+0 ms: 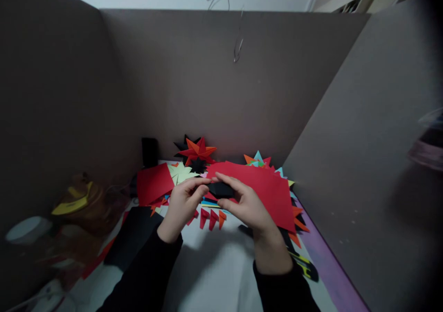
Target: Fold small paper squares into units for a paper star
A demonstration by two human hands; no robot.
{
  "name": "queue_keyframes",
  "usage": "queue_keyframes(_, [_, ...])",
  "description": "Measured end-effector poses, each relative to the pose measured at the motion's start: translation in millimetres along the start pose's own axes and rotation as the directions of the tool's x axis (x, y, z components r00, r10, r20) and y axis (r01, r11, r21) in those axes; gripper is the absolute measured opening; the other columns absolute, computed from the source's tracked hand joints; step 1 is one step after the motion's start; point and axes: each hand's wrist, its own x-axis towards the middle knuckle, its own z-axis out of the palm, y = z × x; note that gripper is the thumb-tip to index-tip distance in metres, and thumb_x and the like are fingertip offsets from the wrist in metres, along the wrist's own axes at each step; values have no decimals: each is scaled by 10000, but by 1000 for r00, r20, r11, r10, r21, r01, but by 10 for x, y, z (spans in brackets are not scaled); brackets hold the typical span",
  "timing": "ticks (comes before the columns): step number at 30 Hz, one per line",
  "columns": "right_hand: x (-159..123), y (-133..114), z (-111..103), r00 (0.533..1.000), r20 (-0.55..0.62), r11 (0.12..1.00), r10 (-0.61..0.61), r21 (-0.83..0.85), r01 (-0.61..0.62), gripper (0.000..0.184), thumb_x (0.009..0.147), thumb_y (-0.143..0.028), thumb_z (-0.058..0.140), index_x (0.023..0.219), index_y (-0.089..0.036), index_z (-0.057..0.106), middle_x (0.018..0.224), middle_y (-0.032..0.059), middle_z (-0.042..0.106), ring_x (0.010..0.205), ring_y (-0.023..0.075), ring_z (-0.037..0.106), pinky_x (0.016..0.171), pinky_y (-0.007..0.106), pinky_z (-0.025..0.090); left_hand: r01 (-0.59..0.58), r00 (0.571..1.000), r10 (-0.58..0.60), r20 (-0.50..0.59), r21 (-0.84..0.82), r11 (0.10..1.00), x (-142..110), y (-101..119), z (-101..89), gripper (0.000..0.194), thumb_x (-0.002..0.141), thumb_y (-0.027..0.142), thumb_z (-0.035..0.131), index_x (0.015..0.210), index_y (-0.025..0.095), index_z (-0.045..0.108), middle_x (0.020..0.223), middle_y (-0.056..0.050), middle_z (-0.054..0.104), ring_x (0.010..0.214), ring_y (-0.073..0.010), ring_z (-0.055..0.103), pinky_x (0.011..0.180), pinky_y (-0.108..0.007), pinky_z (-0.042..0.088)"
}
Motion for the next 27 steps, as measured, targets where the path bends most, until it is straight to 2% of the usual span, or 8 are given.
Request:
queue_keyframes(7, [55,-47,49,989,-112,987,100,137,-84,303,809,-213,572,1092,-216,680,1059,63,711,995,203,661,902,389,526,-5,1000,5,0,-4,1000,-22,12,53,188,853,291,544,859,165,682,744,-32,687,666,-147,621,608,-243,475])
queue_keyframes(10, [59,13,73,977,-172,985,124,142,-100,257,797,-240,605,1040,-194,675,999,62,711,929,196,668,835,347,541,46,996,-39,85,-75,996,-75,-16,82,115,851,279,543,844,176,594,684,5,619,617,-123,586,568,-221,442])
queue_keyframes(14, [-236,216,114,966,-223,991,128,1,-131,398,835,-256,562,1227,-187,543,874,53,680,791,179,657,682,304,546,248,936,-185,299,-187,951,-336,-162,83,96,802,178,533,842,208,451,596,73,514,515,-88,516,492,-182,375])
queue_keyframes(16, [-539,339,163,921,-386,973,-43,-225,-48,359,874,-256,519,1228,-195,525,1002,98,645,924,208,625,764,350,533,335,905,-266,331,-172,926,-558,-293,76,95,784,164,512,844,203,449,585,69,520,537,-98,538,505,-185,385])
queue_keyframes(17, [-704,394,197,931,-330,933,-152,-359,25,347,865,-247,539,1209,-205,536,1072,115,620,998,232,596,832,397,514,369,891,-303,339,-153,917,-681,-366,75,88,776,167,507,848,194,466,584,62,528,536,-102,538,502,-188,384])
queue_keyframes(19, [-1005,480,283,954,-65,824,-291,-523,215,392,842,-243,583,1231,-218,536,1110,120,602,1044,260,560,895,452,480,426,862,-363,353,-118,897,-923,-509,87,102,765,173,502,866,172,517,598,48,541,522,-97,512,501,-194,377])
queue_keyframes(21, [-1209,539,379,952,96,732,-291,-619,286,351,846,-198,587,1196,-220,577,1079,111,619,998,250,555,884,441,472,482,833,-411,370,-122,868,-1123,-631,117,116,756,182,507,860,157,549,620,43,541,516,-87,487,501,-195,370])
queue_keyframes(27, [-1306,660,511,919,271,606,-286,-692,393,244,880,-160,566,1092,-240,658,973,66,692,878,213,553,767,381,426,586,766,-478,430,-160,794,-1315,-792,186,125,778,271,520,815,157,556,615,36,552,503,-90,463,501,-202,352])
